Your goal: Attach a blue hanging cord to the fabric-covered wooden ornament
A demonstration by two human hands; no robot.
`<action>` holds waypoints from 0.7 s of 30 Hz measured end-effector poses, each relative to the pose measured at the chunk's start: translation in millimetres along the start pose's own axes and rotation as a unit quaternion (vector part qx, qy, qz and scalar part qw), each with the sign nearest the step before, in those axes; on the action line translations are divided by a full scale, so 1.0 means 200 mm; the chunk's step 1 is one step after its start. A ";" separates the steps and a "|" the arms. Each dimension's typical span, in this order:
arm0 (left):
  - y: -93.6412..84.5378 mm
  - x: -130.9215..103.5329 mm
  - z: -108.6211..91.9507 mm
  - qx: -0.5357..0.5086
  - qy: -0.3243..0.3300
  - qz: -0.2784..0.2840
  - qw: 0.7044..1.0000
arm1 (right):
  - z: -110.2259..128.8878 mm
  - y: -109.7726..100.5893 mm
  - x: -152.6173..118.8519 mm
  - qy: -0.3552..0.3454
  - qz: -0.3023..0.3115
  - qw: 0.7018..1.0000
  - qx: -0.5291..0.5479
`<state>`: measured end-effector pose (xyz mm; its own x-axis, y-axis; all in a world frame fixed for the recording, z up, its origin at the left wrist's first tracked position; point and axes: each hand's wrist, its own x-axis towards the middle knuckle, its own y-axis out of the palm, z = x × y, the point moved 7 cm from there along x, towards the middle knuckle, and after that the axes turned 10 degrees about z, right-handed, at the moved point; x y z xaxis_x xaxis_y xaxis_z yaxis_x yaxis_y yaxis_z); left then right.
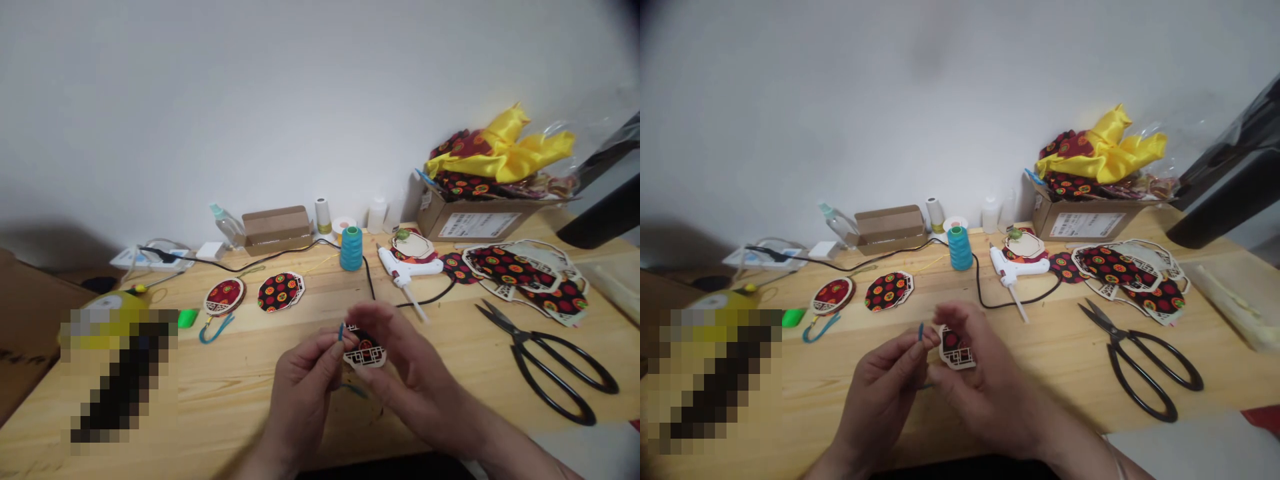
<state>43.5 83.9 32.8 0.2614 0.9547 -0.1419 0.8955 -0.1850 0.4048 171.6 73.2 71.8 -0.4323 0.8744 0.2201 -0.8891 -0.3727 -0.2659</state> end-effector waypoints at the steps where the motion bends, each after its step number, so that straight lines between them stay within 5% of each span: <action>1: 0.00 0.00 0.00 0.015 0.004 0.007 1.000 | -0.02 0.04 0.01 0.007 0.022 0.999 0.049; 8: -0.02 -0.02 0.00 0.055 0.022 0.009 0.998 | -0.10 0.05 0.05 0.086 -0.002 0.993 0.076; 21: -0.05 0.01 0.04 -0.074 -0.019 -0.052 0.996 | -0.10 -0.06 0.03 0.169 -0.095 0.980 0.055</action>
<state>38.6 86.4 22.3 0.1864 0.9567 -0.2235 0.8564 -0.0468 0.5141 181.6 89.7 56.8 -0.1994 0.9773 -0.0717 -0.9675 -0.2079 -0.1439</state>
